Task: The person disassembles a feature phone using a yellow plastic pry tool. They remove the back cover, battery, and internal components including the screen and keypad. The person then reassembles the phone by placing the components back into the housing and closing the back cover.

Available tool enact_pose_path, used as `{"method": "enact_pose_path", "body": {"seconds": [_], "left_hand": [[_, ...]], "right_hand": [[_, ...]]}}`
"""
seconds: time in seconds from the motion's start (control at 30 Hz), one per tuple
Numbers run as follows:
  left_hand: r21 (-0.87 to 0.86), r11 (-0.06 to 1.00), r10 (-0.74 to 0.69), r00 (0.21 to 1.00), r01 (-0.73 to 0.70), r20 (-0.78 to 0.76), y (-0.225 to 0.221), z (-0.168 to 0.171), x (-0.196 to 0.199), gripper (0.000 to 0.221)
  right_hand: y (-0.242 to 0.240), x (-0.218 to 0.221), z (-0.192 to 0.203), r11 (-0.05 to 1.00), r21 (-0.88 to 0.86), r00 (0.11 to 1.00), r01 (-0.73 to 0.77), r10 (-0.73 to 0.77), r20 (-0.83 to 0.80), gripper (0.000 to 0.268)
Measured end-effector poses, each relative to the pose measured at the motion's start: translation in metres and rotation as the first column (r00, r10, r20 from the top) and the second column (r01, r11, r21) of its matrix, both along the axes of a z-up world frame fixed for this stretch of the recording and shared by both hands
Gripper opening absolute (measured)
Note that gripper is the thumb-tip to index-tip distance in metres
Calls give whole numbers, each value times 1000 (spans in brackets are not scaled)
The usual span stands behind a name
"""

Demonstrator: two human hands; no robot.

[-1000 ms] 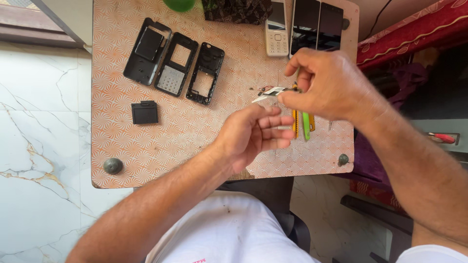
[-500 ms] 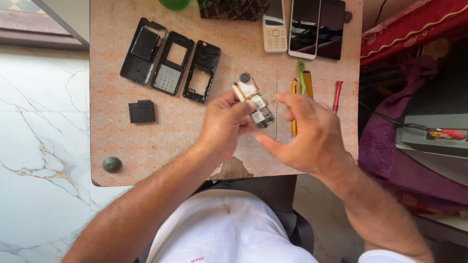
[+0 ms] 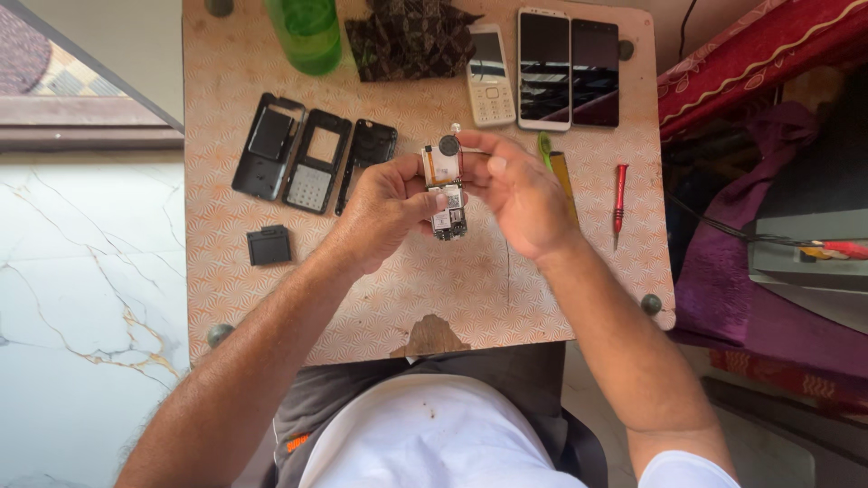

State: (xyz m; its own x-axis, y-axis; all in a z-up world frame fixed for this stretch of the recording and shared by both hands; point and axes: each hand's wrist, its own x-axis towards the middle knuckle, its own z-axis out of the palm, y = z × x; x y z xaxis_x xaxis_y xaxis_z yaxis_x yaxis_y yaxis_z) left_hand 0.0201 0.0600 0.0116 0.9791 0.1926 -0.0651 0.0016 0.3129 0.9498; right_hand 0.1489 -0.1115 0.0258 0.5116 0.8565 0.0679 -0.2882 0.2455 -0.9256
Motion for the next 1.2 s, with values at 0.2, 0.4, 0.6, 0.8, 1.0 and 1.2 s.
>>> {"method": "enact_pose_path", "body": {"seconds": [0.2,0.4,0.6,0.8,1.0,1.2], "left_hand": [[-27,999,-25,998,27,60,9,-4,4,31],[-111,990,-77,994,84,73,12,2,2,41],[-197,971,-126,990,137,66,10,13,-3,56],[-345,917,-156,976,200,150,18,10,-7,59],[-334,925,-140,979,183,149,23,7,-7,59],[-278,947,-129,982,163,138,21,8,-5,56]], "right_hand": [[14,1,-18,987,93,978,-128,141,-155,59],[11,3,-23,988,86,962,-130,147,-228,67],[7,5,-31,978,155,910,-136,185,-370,70],[6,6,-28,948,241,893,-208,285,-349,73],[5,6,-24,933,274,894,-235,318,-316,72],[4,5,-23,951,224,920,-215,274,-281,76]]}}
